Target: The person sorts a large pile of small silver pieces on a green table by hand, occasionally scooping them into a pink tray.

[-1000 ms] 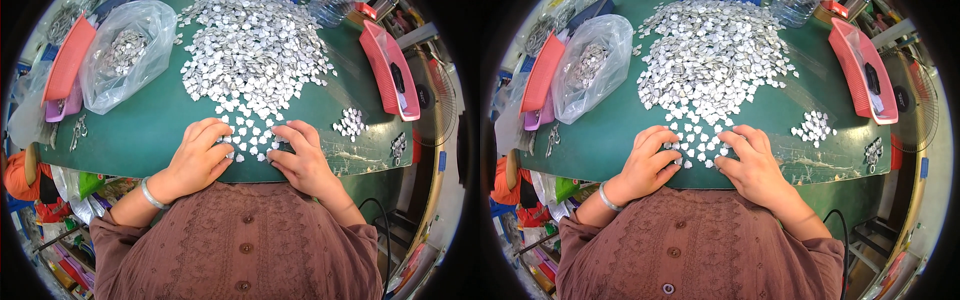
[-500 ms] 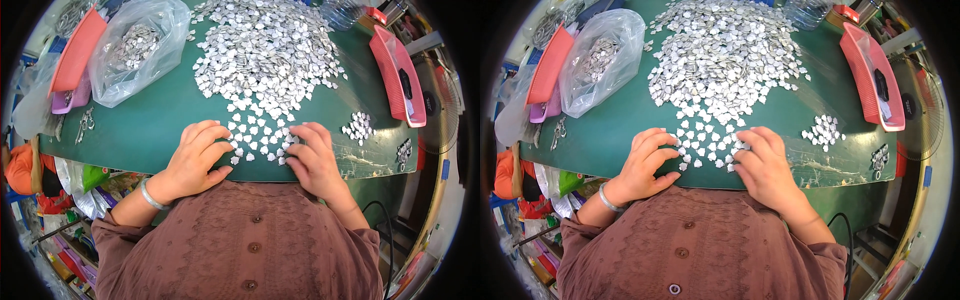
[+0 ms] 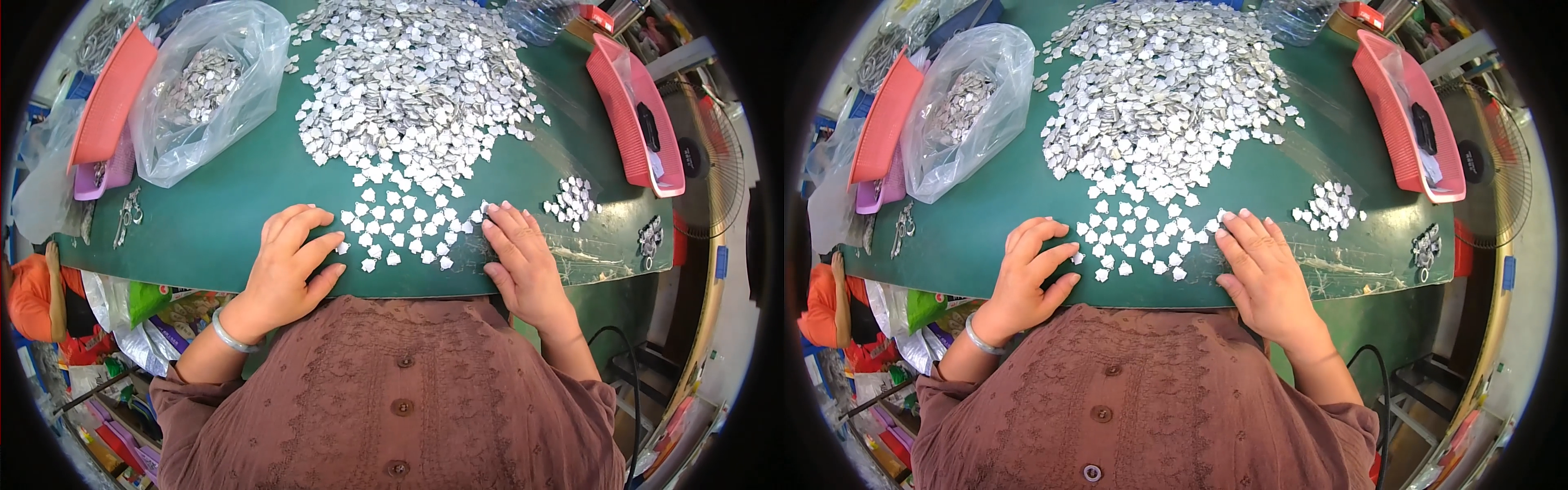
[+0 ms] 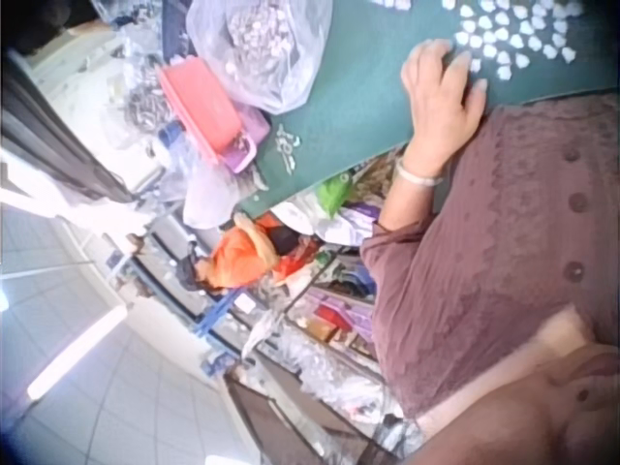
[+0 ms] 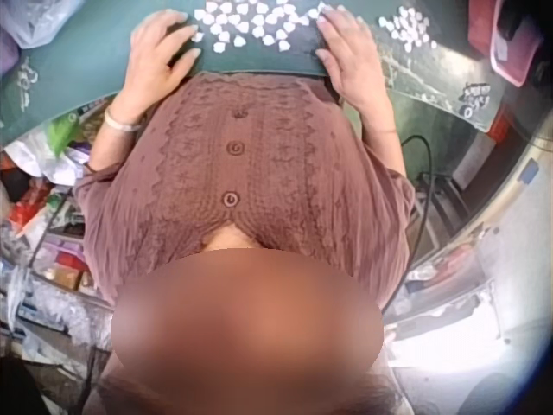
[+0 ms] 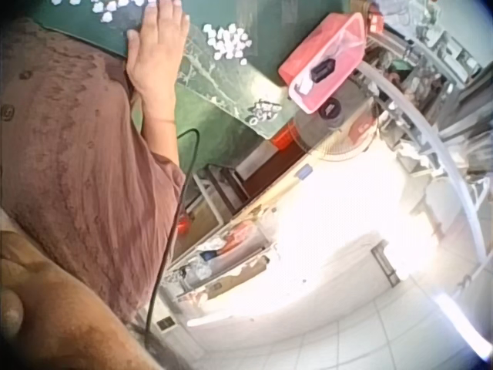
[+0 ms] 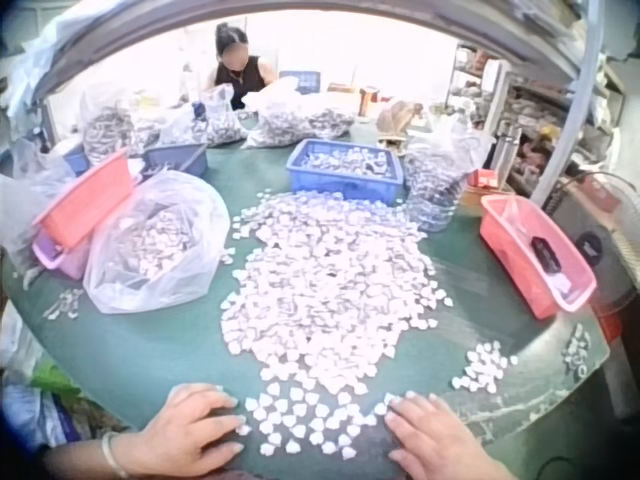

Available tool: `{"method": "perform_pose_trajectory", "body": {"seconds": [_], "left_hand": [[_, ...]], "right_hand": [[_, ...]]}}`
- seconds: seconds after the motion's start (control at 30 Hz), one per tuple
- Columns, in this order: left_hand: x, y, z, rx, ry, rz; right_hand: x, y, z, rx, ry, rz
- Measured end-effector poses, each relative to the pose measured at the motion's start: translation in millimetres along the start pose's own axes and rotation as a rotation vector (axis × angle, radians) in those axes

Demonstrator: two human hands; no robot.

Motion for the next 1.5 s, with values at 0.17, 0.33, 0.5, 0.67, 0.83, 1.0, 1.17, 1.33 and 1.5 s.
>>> {"method": "perform_pose_trajectory", "body": {"seconds": [0.17, 0.33, 0.5, 0.67, 0.83, 1.0, 1.17, 1.33, 1.5], "left_hand": [[1.8, -1.6, -0.4, -0.001, -0.011, 0.010], [-0.1, -1.4, -0.3, -0.008, -0.006, 0.010], [0.3, -6.1, 3.1, -0.037, -0.032, 0.021], [2.9, -18.6, 6.9, -0.110, -0.112, 0.002], [4.2, -28.7, 12.1, -0.172, -0.183, 0.029], [3.7, -30.1, 7.9, -0.184, -0.165, 0.049], [0.0, -27.6, 4.5, -0.177, -0.123, 0.056], [-8.6, -28.5, -0.6, -0.099, -0.075, 0.038], [-8.4, -39.8, -2.4, -0.051, -0.086, 0.059]], "right_hand": [[-5.9, -5.1, 6.2, -0.134, 0.046, -0.004], [-14.7, -14.7, 15.0, -0.208, -0.003, -0.060], [-28.3, -23.7, 24.6, -0.258, -0.015, -0.231], [-25.6, -45.3, 34.3, -0.298, 0.033, -0.156], [-37.3, -60.1, 43.7, -0.294, 0.012, -0.294], [-34.1, -91.8, 41.0, -0.194, 0.058, -0.285], [-33.7, -95.7, 47.7, -0.232, 0.076, -0.304], [-39.3, -88.9, 45.6, -0.297, 0.013, -0.323], [-35.1, -95.8, 31.6, -0.161, 0.012, -0.304]]}}
Point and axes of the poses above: each hand's wrist, its own y-axis away from the middle knuckle, its own z-axis out of the palm, x = y × z, the point moved 7 cm from there along -y, towards the middle knuckle, and after that the axes turned 11 degrees about -z, right-handed, at the moved point
